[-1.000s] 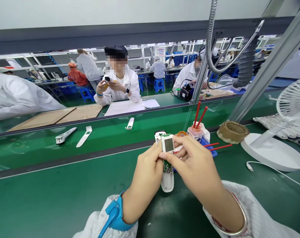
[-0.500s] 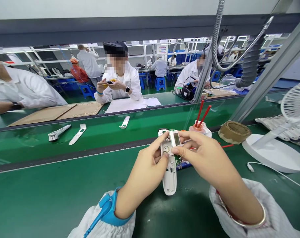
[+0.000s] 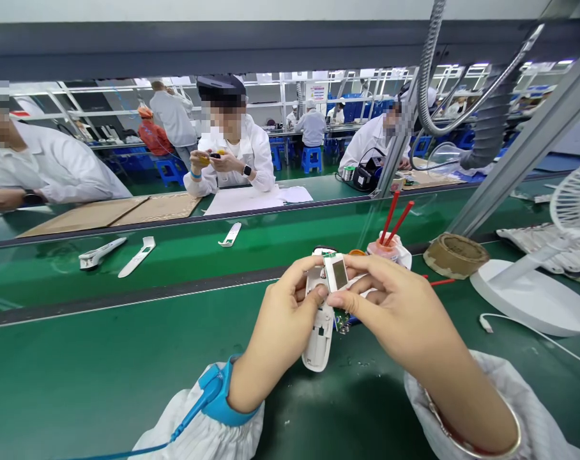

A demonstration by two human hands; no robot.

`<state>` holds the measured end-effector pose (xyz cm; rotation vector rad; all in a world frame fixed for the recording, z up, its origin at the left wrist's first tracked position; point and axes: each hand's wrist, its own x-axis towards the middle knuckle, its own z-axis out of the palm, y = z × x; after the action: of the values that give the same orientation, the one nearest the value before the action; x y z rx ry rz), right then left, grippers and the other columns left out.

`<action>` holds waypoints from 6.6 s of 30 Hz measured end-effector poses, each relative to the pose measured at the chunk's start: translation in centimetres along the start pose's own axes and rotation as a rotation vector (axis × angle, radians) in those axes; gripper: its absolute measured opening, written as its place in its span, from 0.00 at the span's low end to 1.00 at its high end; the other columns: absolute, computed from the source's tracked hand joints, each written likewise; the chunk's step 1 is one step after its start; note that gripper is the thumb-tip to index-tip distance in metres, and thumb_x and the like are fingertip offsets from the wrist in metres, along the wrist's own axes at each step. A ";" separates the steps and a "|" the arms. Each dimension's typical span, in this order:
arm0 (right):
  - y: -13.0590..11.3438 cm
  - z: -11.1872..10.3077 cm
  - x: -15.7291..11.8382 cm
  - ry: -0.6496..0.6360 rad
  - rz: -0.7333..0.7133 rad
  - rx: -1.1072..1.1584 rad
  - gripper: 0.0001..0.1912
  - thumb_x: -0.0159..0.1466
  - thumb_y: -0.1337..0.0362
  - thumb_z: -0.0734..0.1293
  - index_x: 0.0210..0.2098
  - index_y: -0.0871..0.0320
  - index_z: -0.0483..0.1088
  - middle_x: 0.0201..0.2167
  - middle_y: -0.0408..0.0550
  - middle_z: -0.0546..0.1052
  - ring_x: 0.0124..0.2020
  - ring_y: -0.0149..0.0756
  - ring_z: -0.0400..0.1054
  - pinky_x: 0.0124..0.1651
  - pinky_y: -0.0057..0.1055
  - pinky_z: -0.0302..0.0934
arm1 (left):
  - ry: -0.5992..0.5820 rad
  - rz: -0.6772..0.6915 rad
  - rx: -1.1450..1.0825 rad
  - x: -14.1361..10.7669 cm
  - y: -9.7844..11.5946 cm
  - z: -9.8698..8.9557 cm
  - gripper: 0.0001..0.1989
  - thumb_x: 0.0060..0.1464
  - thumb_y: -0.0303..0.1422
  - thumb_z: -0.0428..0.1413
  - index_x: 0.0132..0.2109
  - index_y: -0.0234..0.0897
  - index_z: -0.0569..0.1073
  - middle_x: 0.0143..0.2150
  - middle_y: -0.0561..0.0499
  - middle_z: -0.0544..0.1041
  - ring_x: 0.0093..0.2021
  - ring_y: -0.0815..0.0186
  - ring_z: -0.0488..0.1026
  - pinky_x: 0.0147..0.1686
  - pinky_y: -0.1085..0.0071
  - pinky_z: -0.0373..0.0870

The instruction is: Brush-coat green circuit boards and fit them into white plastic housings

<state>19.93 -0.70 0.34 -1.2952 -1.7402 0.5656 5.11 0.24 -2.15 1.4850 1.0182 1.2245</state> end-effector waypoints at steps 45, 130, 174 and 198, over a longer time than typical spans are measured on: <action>-0.2 1.2 -0.9 0.083 -0.114 -0.301 0.14 0.54 0.65 0.71 0.38 0.57 0.66 0.33 0.45 0.72 0.29 0.35 0.68 0.26 0.27 0.59 | -0.060 -0.237 -0.602 0.1 0.9 -0.2 0.19 0.53 0.27 0.57 0.51 0.35 0.63 0.40 0.45 0.78 0.39 0.65 0.75 0.36 0.73 0.68; 3.1 0.7 2.0 0.054 -0.859 -0.241 0.25 0.61 0.65 0.65 0.57 0.59 0.59 0.50 0.55 0.72 0.52 0.43 0.65 0.53 0.44 0.63 | -0.007 -0.215 -0.414 0.9 0.7 -1.5 0.26 0.51 0.39 0.58 0.57 0.47 0.63 0.33 0.53 0.77 0.27 0.70 0.70 0.28 0.75 0.65; 0.9 0.9 1.0 -0.084 -0.132 0.018 0.09 0.57 0.77 0.63 0.25 0.58 0.66 0.24 0.39 0.69 0.28 0.28 0.63 0.31 0.25 0.57 | -0.163 -0.256 -0.540 0.6 1.1 -1.7 0.03 0.56 0.32 0.53 0.37 0.37 0.69 0.42 0.50 0.73 0.40 0.67 0.71 0.40 0.71 0.68; 1.4 1.0 0.3 -0.267 0.056 0.262 0.11 0.64 0.65 0.59 0.46 0.52 0.57 0.33 0.42 0.74 0.38 0.35 0.69 0.40 0.35 0.63 | -0.069 -0.180 -0.413 0.5 1.0 -1.5 0.05 0.56 0.35 0.53 0.35 0.39 0.68 0.35 0.57 0.67 0.32 0.75 0.63 0.33 0.79 0.63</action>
<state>19.82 0.23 -1.11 -1.1247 -1.7745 1.0024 3.72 0.75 -0.91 1.0831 0.7766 1.1621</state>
